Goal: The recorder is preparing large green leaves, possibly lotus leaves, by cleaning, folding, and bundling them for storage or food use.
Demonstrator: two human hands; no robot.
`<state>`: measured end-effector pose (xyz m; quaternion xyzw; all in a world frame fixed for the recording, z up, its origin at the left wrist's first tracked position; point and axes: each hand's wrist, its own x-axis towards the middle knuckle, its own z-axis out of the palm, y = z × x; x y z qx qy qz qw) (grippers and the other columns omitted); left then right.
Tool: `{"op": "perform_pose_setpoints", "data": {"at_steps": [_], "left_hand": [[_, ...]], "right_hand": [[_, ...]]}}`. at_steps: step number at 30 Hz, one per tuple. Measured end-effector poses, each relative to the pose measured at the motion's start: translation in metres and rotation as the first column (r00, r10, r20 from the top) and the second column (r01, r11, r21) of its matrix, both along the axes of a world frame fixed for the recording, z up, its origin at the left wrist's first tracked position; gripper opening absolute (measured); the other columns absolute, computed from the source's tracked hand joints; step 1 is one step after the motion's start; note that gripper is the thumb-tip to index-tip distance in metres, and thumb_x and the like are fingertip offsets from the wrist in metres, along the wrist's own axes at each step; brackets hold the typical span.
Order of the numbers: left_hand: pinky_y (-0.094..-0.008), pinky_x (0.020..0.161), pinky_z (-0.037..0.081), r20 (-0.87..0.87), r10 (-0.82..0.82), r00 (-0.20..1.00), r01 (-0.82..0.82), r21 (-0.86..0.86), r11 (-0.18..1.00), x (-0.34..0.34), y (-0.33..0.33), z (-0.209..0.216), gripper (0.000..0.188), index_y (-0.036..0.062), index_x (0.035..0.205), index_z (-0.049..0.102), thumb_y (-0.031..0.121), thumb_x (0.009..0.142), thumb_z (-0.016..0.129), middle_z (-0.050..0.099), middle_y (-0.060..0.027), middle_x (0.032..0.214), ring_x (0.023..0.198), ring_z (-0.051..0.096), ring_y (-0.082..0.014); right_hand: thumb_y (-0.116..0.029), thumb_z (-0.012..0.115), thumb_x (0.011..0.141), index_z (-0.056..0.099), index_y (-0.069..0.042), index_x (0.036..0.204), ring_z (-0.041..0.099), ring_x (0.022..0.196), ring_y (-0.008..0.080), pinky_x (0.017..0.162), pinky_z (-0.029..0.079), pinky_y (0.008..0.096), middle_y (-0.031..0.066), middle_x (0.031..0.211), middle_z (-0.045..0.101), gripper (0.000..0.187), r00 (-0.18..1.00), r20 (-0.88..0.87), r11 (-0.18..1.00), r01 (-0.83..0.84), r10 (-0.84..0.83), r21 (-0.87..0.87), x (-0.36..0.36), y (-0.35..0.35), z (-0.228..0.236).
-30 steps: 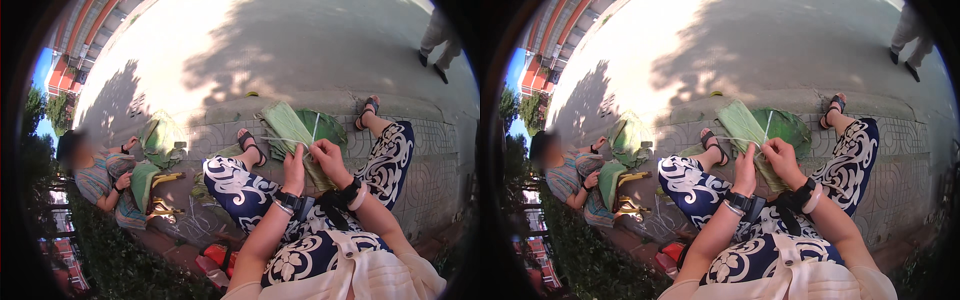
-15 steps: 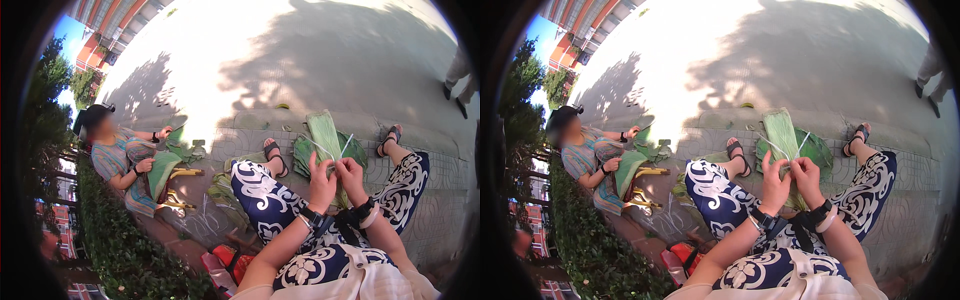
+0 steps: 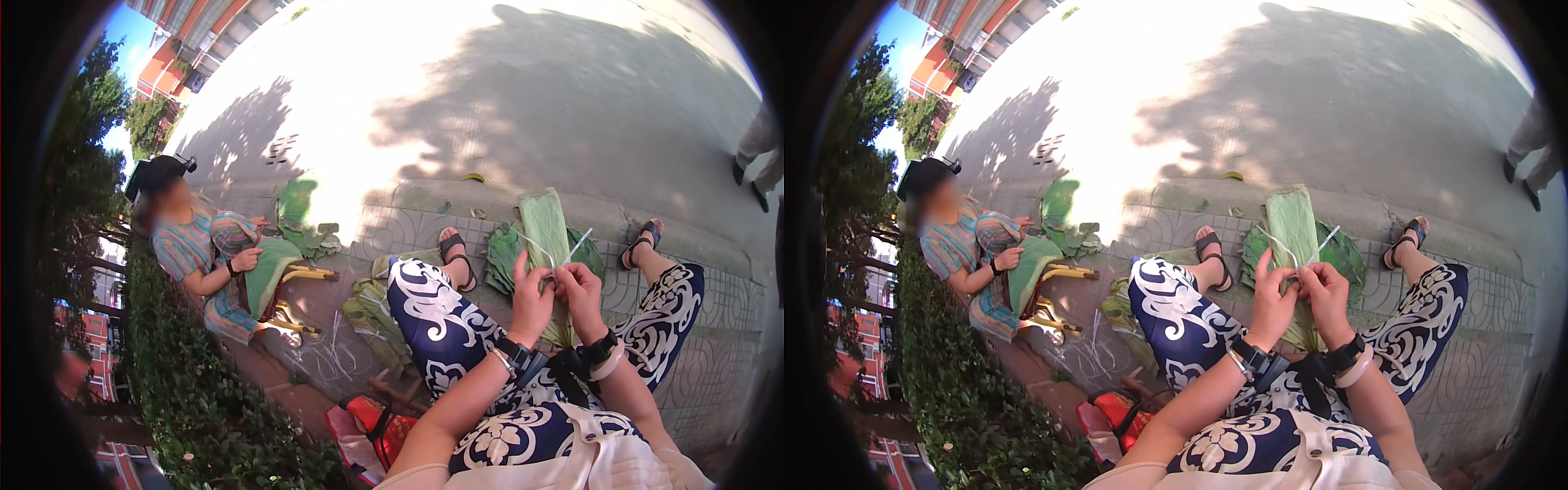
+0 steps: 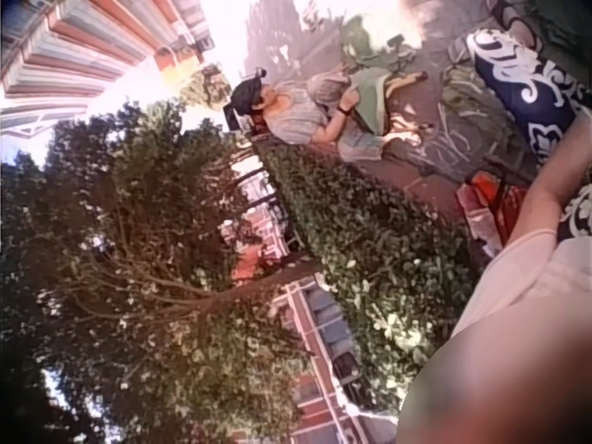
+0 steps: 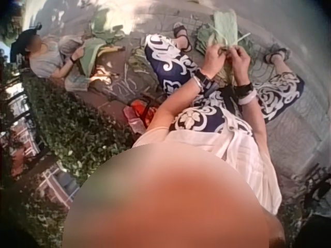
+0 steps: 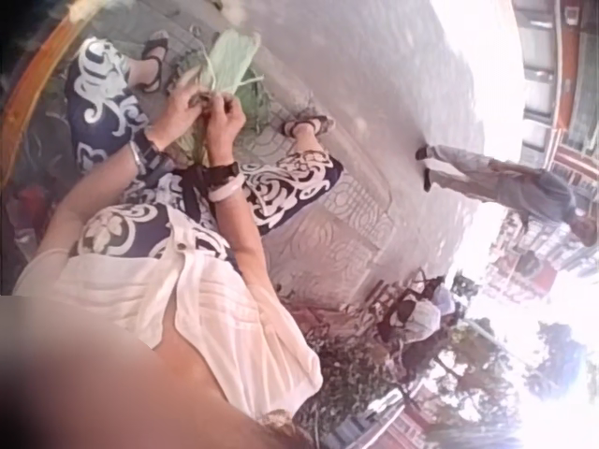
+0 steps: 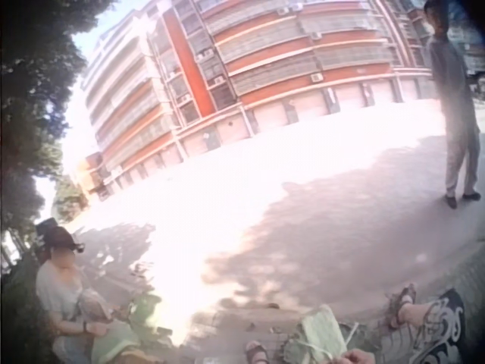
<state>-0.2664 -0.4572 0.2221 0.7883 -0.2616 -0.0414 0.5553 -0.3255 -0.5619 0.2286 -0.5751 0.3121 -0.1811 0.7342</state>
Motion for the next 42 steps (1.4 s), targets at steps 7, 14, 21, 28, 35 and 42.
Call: {"op": "perform_pose_setpoints", "data": {"at_steps": [7,14,21,28,35,42], "left_hand": [[-0.0363,0.087,0.046,-0.137,-0.013,0.991,0.004,-0.064,0.998,-0.006,-0.005,0.002,0.008,-0.0001,0.091,0.058,0.002,0.084,0.061,0.038,-0.0247,0.141,0.113,0.054,-0.0374],[-0.0313,0.079,0.047,-0.062,0.010,0.998,-0.011,-0.028,1.000,0.009,0.000,0.020,0.011,-0.0037,0.093,0.061,0.005,0.088,0.060,0.040,-0.0222,0.140,0.095,0.059,-0.0230],[-0.0307,0.078,0.047,-0.025,-0.060,0.998,0.059,-0.039,0.997,0.008,-0.010,0.022,0.010,-0.0031,0.093,0.061,0.005,0.088,0.059,0.041,-0.0213,0.139,0.096,0.059,-0.0245],[-0.0348,0.085,0.048,0.002,-0.099,0.995,0.099,-0.026,0.995,0.003,-0.009,0.022,0.008,-0.0031,0.092,0.061,-0.001,0.084,0.060,0.042,-0.0222,0.138,0.108,0.057,-0.0316],[-0.0364,0.088,0.047,0.134,-0.173,0.976,0.165,0.064,0.984,0.003,-0.012,0.023,0.010,-0.0040,0.092,0.062,-0.004,0.082,0.059,0.045,-0.0207,0.137,0.109,0.056,-0.0331],[-0.0345,0.094,0.044,-0.009,-0.192,0.981,0.192,0.093,0.977,0.003,-0.012,0.009,0.009,-0.0035,0.091,0.063,-0.001,0.083,0.060,0.049,-0.0204,0.133,0.109,0.057,-0.0313]], "right_hand": [[-0.013,0.063,0.089,0.062,0.000,0.091,0.055,0.059,0.0048,0.053,0.043,0.0203,0.0010,0.078,0.062,0.013,0.997,-0.016,0.995,-0.082,0.081,-0.063,-0.009,-0.007,0.005],[-0.009,0.067,0.081,0.063,-0.001,0.094,0.060,0.067,0.0196,0.061,0.048,0.0289,0.0098,0.083,0.059,0.016,0.984,-0.028,0.756,-0.152,0.175,-0.636,0.003,-0.012,0.010],[-0.016,0.068,0.086,0.062,0.000,0.090,0.051,0.063,0.0034,0.056,0.042,0.0212,-0.0011,0.074,0.061,0.017,0.991,-0.019,0.947,-0.130,0.131,-0.292,0.003,-0.022,0.014],[-0.016,0.068,0.086,0.061,0.000,0.086,0.052,0.064,0.0039,0.056,0.042,0.0216,-0.0007,0.072,0.061,0.018,0.986,-0.028,0.900,-0.163,0.166,-0.404,0.000,-0.026,0.009],[-0.018,0.066,0.087,0.061,-0.001,0.084,0.050,0.061,0.0036,0.054,0.040,0.0209,-0.0019,0.068,0.058,0.018,0.995,0.020,0.970,-0.086,0.093,-0.226,0.002,-0.036,0.018],[-0.022,0.063,0.091,0.061,0.000,0.096,0.056,0.070,0.0078,0.064,0.045,0.0227,0.0011,0.080,0.060,0.023,0.966,0.250,0.996,0.056,-0.073,0.076,0.004,-0.057,0.063]]}}
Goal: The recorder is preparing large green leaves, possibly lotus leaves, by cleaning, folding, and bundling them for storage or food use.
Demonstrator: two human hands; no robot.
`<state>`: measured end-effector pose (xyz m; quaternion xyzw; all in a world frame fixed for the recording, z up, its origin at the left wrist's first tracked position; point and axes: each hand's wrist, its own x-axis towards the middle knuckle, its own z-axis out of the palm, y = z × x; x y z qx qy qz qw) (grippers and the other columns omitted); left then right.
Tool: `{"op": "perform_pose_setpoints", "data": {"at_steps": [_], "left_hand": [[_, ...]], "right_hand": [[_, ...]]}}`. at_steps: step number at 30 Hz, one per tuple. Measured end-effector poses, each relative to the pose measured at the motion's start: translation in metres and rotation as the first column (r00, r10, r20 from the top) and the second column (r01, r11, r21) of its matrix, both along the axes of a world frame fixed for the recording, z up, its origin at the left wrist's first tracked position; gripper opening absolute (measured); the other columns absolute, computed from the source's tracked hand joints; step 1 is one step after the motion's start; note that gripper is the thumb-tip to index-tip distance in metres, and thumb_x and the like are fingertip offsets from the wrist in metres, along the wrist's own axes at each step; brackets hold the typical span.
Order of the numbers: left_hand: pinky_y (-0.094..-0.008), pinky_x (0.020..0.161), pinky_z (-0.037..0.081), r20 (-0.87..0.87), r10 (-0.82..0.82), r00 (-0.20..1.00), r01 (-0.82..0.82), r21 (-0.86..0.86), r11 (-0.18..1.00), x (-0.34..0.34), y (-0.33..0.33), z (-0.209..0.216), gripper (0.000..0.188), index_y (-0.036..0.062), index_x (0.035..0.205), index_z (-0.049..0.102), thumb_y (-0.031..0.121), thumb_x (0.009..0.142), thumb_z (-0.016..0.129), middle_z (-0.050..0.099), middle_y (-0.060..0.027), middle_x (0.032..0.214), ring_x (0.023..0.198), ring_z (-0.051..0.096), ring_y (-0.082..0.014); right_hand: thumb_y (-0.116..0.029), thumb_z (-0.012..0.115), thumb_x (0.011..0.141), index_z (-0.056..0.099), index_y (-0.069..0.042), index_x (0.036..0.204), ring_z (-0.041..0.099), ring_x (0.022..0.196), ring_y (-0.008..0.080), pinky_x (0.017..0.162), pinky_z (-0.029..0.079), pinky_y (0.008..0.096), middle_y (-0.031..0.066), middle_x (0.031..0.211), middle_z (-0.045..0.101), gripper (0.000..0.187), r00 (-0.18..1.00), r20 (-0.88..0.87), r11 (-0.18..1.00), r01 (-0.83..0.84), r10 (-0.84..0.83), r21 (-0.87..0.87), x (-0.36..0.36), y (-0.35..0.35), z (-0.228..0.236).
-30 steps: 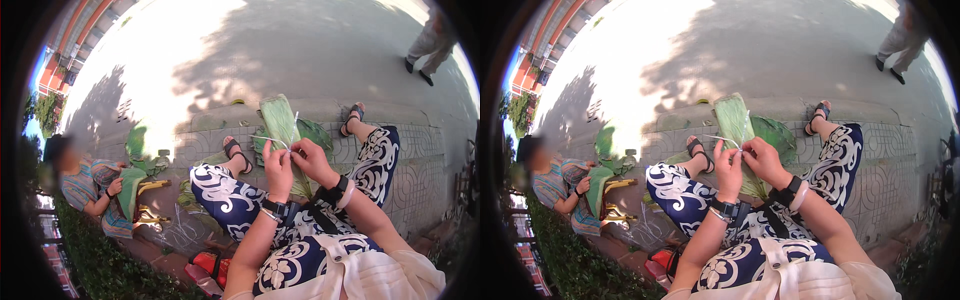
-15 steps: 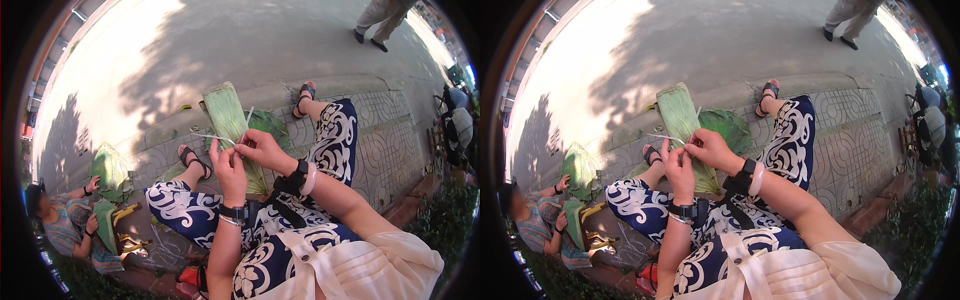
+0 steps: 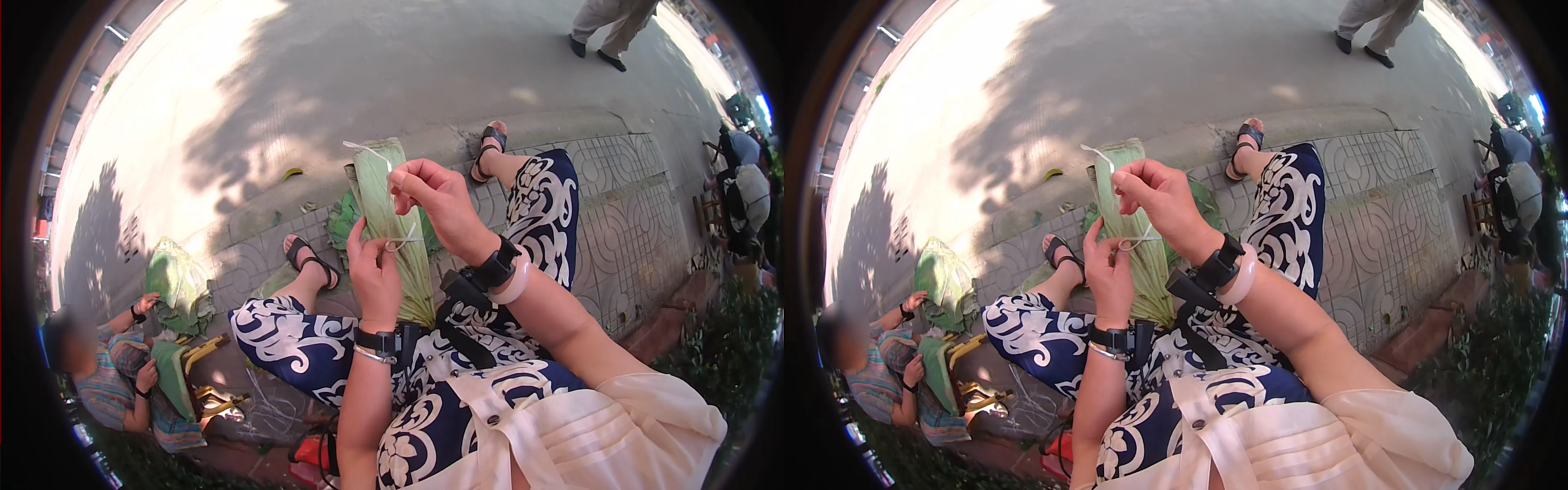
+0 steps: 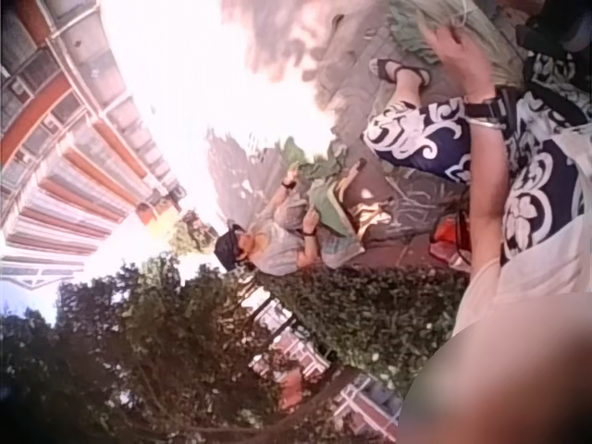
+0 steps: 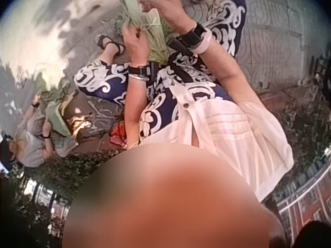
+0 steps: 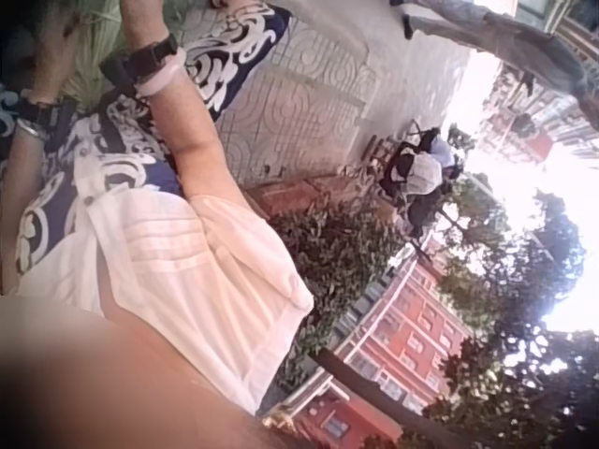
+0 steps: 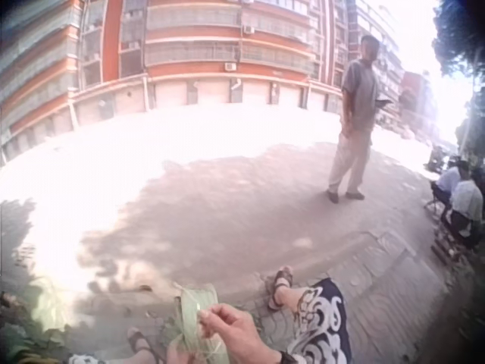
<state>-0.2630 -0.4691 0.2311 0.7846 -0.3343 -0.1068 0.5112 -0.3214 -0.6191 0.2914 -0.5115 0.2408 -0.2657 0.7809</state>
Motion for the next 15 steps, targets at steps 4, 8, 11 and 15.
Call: {"op": "perform_pose_setpoints", "data": {"at_steps": [4,8,11,15], "left_hand": [[-0.0301,0.092,0.044,-0.325,0.185,0.928,-0.236,-0.124,0.964,0.009,0.003,-0.021,0.012,-0.0033,0.093,0.066,0.004,0.087,0.059,0.052,-0.0180,0.131,0.105,0.059,-0.0233],[-0.0315,0.092,0.045,-0.678,0.100,0.728,-0.311,-0.196,0.930,0.011,0.006,-0.018,0.031,-0.0049,0.114,0.058,0.019,0.097,0.049,0.051,-0.0152,0.132,0.112,0.056,-0.0226],[-0.0360,0.096,0.045,-0.900,-0.047,0.434,-0.388,-0.233,0.891,0.007,0.006,-0.002,0.035,-0.0021,0.123,0.051,0.022,0.098,0.048,0.051,-0.0140,0.132,0.119,0.053,-0.0261],[-0.0433,0.101,0.042,-0.903,-0.143,0.405,-0.336,-0.293,0.895,0.021,0.011,0.005,0.040,0.0002,0.126,0.046,0.030,0.101,0.039,0.050,-0.0145,0.132,0.127,0.046,-0.0280]], "right_hand": [[-0.032,0.065,0.090,0.054,0.007,0.117,0.059,0.104,0.0210,0.090,0.047,0.0317,0.0145,0.115,0.058,0.048,0.956,-0.285,0.895,-0.069,-0.067,-0.440,-0.015,0.007,-0.032],[-0.042,0.070,0.083,0.041,0.008,0.132,0.047,0.123,0.0356,0.103,0.039,0.0381,0.0252,0.133,0.045,0.076,0.924,-0.381,0.683,-0.292,0.022,-0.670,-0.034,0.059,-0.075],[-0.037,0.074,0.080,0.037,0.005,0.138,0.050,0.121,0.0316,0.101,0.040,0.0365,0.0226,0.131,0.048,0.081,0.931,-0.364,0.756,-0.251,0.018,-0.605,-0.036,0.068,-0.092],[-0.011,0.071,0.080,0.039,0.002,0.139,0.055,0.105,0.0133,0.090,0.046,0.0280,0.0087,0.120,0.058,0.068,0.931,-0.231,0.957,-0.254,0.281,0.141,-0.037,0.056,-0.075]]}}
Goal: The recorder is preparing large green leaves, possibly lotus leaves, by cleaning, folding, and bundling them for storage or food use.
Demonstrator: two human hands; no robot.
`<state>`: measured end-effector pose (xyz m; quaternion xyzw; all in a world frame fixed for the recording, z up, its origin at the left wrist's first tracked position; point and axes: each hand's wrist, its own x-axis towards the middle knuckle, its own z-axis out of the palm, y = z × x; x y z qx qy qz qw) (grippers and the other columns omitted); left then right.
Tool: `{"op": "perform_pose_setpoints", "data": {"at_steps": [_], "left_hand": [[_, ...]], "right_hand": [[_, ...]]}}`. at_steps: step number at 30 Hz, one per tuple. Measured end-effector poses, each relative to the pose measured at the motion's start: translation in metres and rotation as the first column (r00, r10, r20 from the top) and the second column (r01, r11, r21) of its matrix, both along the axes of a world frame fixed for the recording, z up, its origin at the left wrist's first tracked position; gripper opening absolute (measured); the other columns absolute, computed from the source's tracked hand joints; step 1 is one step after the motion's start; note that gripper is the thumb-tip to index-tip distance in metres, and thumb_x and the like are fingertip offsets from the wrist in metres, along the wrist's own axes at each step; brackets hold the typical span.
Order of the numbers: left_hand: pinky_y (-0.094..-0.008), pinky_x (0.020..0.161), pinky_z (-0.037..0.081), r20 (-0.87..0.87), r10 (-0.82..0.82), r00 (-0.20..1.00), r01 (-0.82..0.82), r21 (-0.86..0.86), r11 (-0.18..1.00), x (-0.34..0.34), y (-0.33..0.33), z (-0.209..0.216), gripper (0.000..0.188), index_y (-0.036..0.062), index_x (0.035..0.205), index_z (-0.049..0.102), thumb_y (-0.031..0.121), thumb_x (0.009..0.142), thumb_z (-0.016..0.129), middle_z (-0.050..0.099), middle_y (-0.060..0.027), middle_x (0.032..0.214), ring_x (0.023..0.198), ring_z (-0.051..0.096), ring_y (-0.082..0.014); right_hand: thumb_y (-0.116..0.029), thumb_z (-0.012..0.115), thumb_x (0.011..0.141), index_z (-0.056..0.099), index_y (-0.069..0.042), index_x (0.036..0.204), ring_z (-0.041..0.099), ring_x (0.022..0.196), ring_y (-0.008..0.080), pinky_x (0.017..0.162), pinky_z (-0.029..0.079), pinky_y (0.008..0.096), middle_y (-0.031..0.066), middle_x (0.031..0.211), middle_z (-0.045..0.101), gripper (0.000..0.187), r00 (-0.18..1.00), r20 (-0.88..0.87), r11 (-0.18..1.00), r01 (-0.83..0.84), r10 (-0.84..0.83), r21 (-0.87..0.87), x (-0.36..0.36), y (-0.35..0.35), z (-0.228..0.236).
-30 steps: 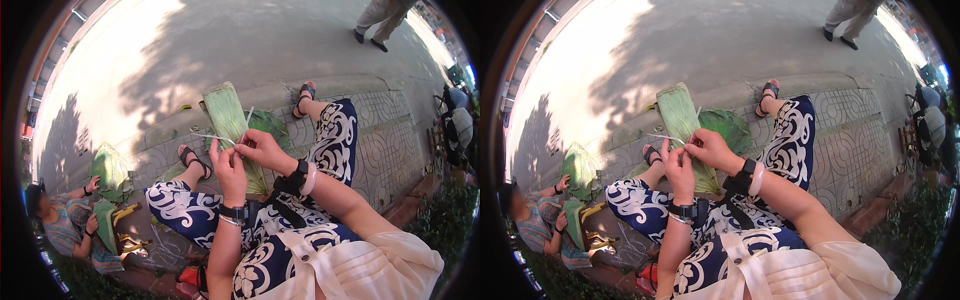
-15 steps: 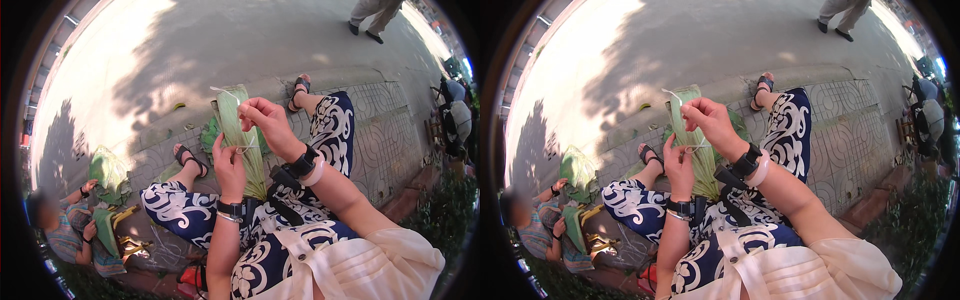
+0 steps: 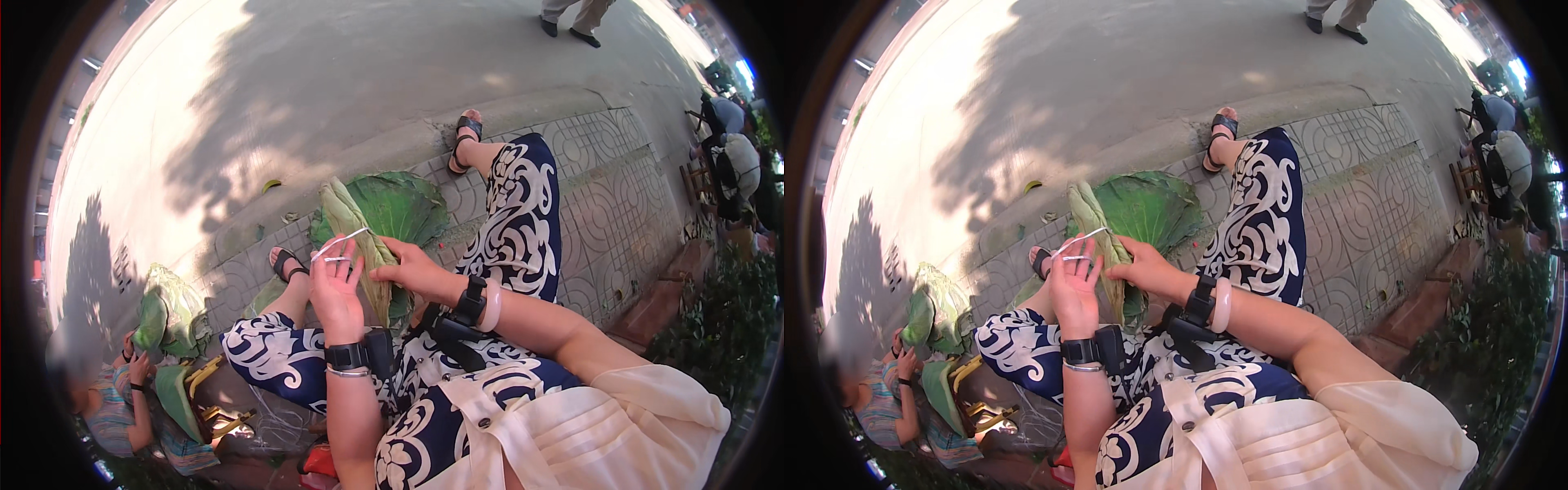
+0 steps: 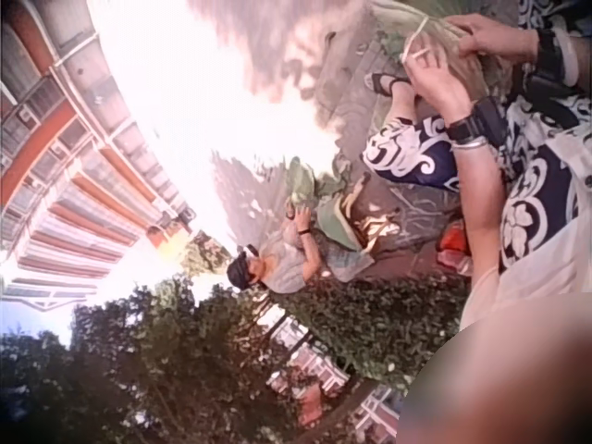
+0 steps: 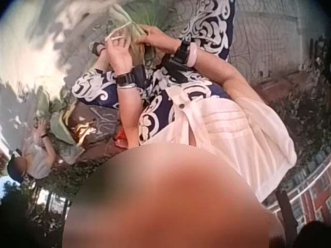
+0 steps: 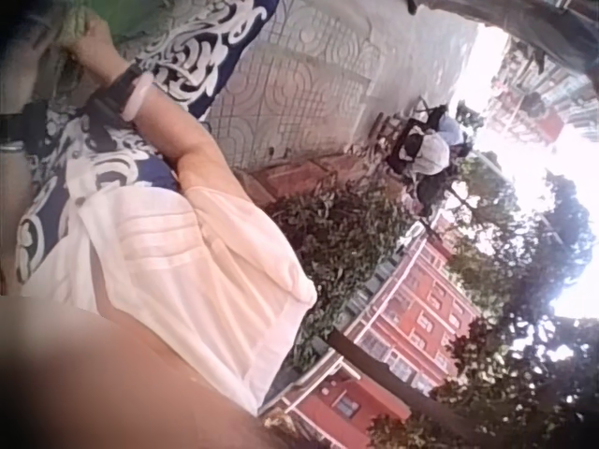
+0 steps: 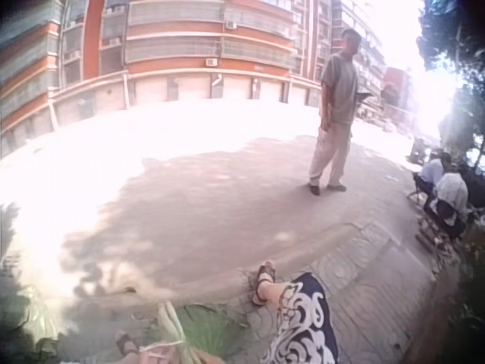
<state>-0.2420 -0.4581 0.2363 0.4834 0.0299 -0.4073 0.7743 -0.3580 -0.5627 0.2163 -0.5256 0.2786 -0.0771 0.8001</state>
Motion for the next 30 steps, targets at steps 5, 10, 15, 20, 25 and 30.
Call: {"op": "perform_pose_setpoints", "data": {"at_steps": [5,10,15,20,25,30], "left_hand": [[-0.0474,0.104,0.043,0.111,0.174,0.979,-0.156,-0.154,0.976,0.053,0.021,0.045,0.039,0.0008,0.121,0.048,0.034,0.102,0.038,0.050,-0.0204,0.129,0.122,0.049,-0.0302],[-0.0457,0.105,0.043,0.371,0.541,0.755,-0.484,-0.241,0.841,0.151,0.117,0.104,0.049,-0.0081,0.122,0.044,0.036,0.101,0.041,0.051,-0.0230,0.125,0.117,0.052,-0.0305],[-0.0380,0.101,0.046,0.620,0.599,0.507,-0.696,-0.115,0.708,0.204,0.274,0.116,0.041,-0.0062,0.118,0.050,0.030,0.100,0.047,0.060,-0.0171,0.109,0.101,0.059,-0.0244],[-0.0297,0.080,0.049,0.077,0.713,0.697,-0.699,-0.148,0.699,0.202,0.354,0.071,0.028,-0.0062,0.117,0.052,0.012,0.095,0.056,0.051,-0.0019,0.074,0.067,0.049,-0.0111],[-0.0306,0.089,0.048,0.114,0.393,0.912,-0.357,-0.249,0.900,0.129,0.175,0.099,0.032,-0.0079,0.122,0.047,0.014,0.099,0.050,0.054,-0.0038,0.086,0.077,0.051,-0.0116],[-0.0351,0.106,0.035,0.079,0.122,0.989,-0.105,-0.191,0.976,0.056,0.050,0.063,0.048,-0.0020,0.128,0.045,0.028,0.094,0.060,0.049,-0.0115,0.129,0.121,0.047,-0.0223]], "right_hand": [[0.004,0.057,0.080,0.047,0.001,0.135,0.060,0.096,0.0128,0.085,0.048,0.0265,0.0079,0.114,0.061,0.056,0.995,0.041,0.923,0.070,-0.093,0.379,-0.006,-0.023,0.012],[0.005,0.054,0.082,0.044,0.001,0.136,0.063,0.100,0.0158,0.090,0.051,0.0300,0.0093,0.119,0.060,0.055,0.981,0.093,0.880,0.109,-0.170,0.462,-0.013,-0.055,0.025],[0.003,0.053,0.083,0.043,0.001,0.135,0.061,0.103,0.0171,0.091,0.052,0.0319,0.0085,0.118,0.059,0.053,0.962,0.087,0.883,0.199,-0.259,0.426,-0.014,-0.080,0.026],[0.003,0.054,0.084,0.043,0.001,0.135,0.060,0.104,0.0157,0.092,0.050,0.0301,0.0082,0.120,0.058,0.053,0.971,0.079,0.928,0.191,-0.227,0.322,0.007,-0.074,0.029],[0.003,0.057,0.084,0.046,0.001,0.134,0.054,0.113,0.0143,0.098,0.042,0.0287,0.0074,0.126,0.056,0.052,0.974,0.187,0.971,0.160,-0.126,-0.178,0.023,-0.047,0.047],[-0.001,0.061,0.079,0.048,-0.002,0.134,0.050,0.123,0.0266,0.103,0.039,0.0355,0.0151,0.134,0.050,0.057,0.916,0.308,0.730,0.024,0.258,-0.683,0.033,-0.004,0.071]]}}
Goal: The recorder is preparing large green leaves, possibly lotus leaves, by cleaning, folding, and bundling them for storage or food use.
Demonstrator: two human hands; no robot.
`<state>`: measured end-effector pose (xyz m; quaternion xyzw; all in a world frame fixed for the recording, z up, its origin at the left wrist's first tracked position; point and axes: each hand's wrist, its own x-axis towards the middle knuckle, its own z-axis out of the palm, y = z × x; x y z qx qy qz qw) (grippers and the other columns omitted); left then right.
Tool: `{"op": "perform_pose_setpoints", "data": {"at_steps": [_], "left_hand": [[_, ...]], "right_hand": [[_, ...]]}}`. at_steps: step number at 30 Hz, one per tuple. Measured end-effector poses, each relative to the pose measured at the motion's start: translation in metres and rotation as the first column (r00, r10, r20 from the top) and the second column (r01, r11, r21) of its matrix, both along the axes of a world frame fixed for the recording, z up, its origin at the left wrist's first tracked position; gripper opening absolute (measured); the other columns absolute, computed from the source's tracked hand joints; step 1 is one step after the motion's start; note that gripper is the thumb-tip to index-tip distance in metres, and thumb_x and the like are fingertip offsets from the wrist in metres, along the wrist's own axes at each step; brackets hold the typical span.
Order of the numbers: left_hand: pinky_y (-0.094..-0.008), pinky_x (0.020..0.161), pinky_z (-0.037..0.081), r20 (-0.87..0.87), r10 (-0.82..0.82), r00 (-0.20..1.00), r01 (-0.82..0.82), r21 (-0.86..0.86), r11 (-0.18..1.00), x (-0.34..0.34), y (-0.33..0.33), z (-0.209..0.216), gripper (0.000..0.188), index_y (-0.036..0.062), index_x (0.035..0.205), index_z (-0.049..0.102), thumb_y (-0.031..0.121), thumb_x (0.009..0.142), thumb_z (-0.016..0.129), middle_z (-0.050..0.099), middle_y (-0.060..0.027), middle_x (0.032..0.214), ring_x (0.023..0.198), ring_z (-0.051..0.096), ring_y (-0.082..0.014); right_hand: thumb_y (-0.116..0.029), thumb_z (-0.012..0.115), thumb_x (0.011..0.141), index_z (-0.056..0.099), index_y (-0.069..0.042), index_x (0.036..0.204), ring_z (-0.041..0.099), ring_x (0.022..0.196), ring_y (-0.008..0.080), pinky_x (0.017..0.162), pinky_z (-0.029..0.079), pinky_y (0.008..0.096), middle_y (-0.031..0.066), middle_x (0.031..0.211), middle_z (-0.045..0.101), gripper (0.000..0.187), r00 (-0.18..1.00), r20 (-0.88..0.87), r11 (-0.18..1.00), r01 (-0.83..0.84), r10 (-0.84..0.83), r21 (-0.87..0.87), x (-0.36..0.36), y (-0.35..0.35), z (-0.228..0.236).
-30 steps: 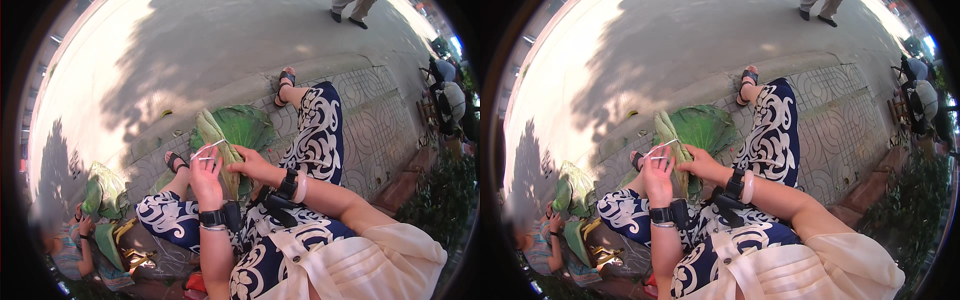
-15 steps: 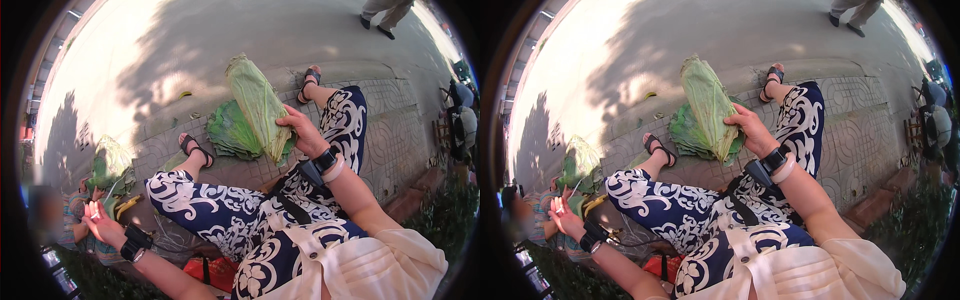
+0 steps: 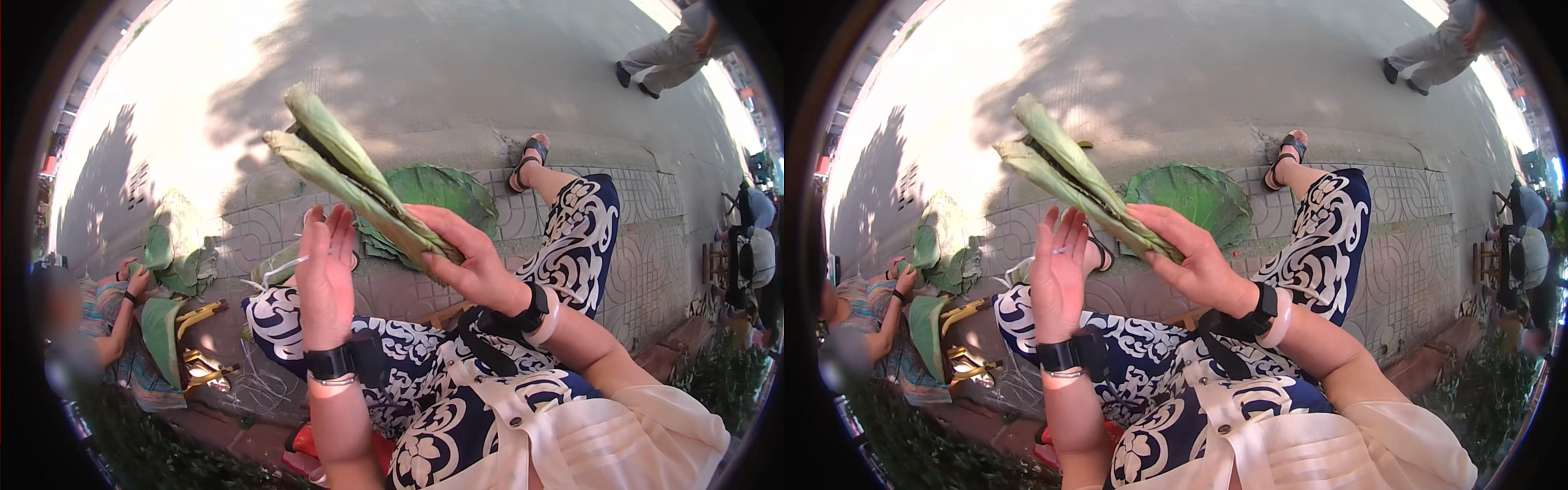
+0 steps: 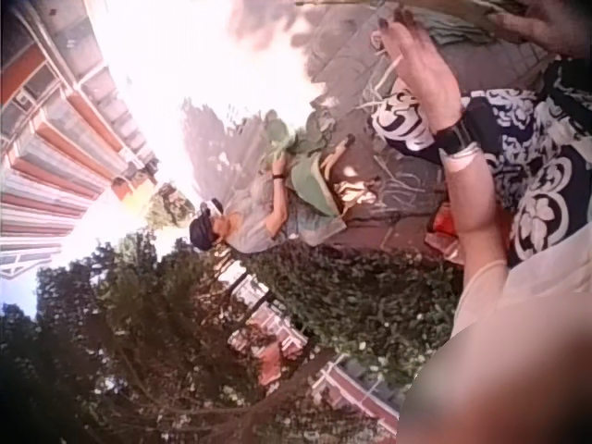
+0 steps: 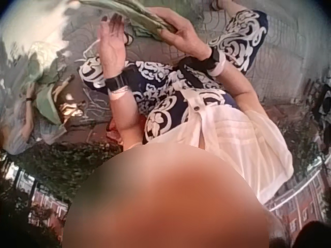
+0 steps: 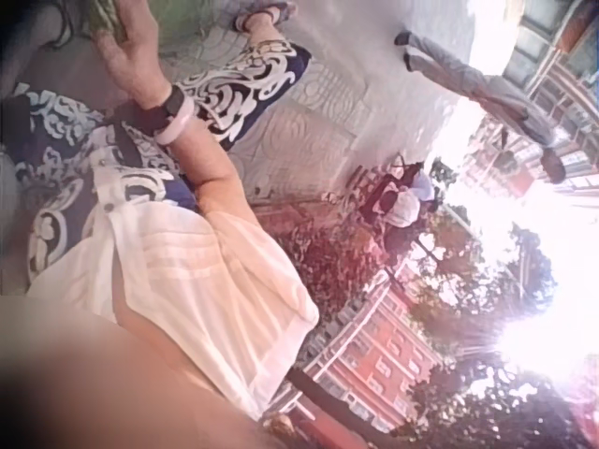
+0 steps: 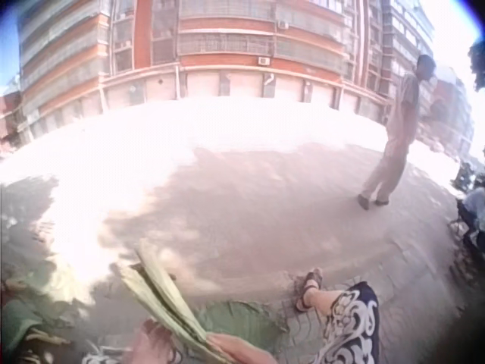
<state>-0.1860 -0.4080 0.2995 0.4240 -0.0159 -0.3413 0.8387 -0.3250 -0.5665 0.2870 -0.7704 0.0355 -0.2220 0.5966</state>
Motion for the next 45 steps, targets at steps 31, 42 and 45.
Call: {"op": "perform_pose_setpoints", "data": {"at_steps": [31,42,45], "left_hand": [[-0.0358,0.098,0.043,-0.036,-0.097,0.995,0.098,0.033,0.995,-0.027,-0.019,-0.006,0.049,-0.0035,0.130,0.046,0.034,0.099,0.051,0.054,-0.0111,0.128,0.115,0.054,-0.0216],[-0.0376,0.098,0.043,0.042,-0.139,0.989,0.136,0.070,0.988,-0.027,-0.023,0.008,0.051,-0.0038,0.132,0.044,0.034,0.099,0.051,0.053,-0.0115,0.129,0.115,0.054,-0.0225],[-0.0348,0.094,0.045,0.087,-0.148,0.985,0.130,0.181,0.975,-0.024,-0.020,0.012,0.045,-0.0026,0.123,0.051,0.034,0.097,0.055,0.059,-0.0089,0.119,0.107,0.058,-0.0193]], "right_hand": [[-0.003,0.055,0.082,0.059,-0.001,0.104,0.059,0.082,0.0131,0.077,0.049,0.0273,0.0043,0.093,0.062,0.023,0.952,-0.301,0.413,0.298,-0.058,0.861,-0.022,-0.054,-0.049],[-0.015,0.055,0.091,0.056,-0.001,0.119,0.056,0.101,0.0134,0.091,0.043,0.0293,0.0025,0.109,0.061,0.031,0.923,-0.381,0.540,0.300,0.042,0.786,-0.024,-0.059,-0.071],[-0.021,0.056,0.093,0.053,-0.001,0.126,0.055,0.107,0.0141,0.094,0.042,0.0296,0.0044,0.116,0.060,0.039,0.946,-0.324,0.563,0.254,0.027,0.787,-0.025,-0.060,-0.063]]}}
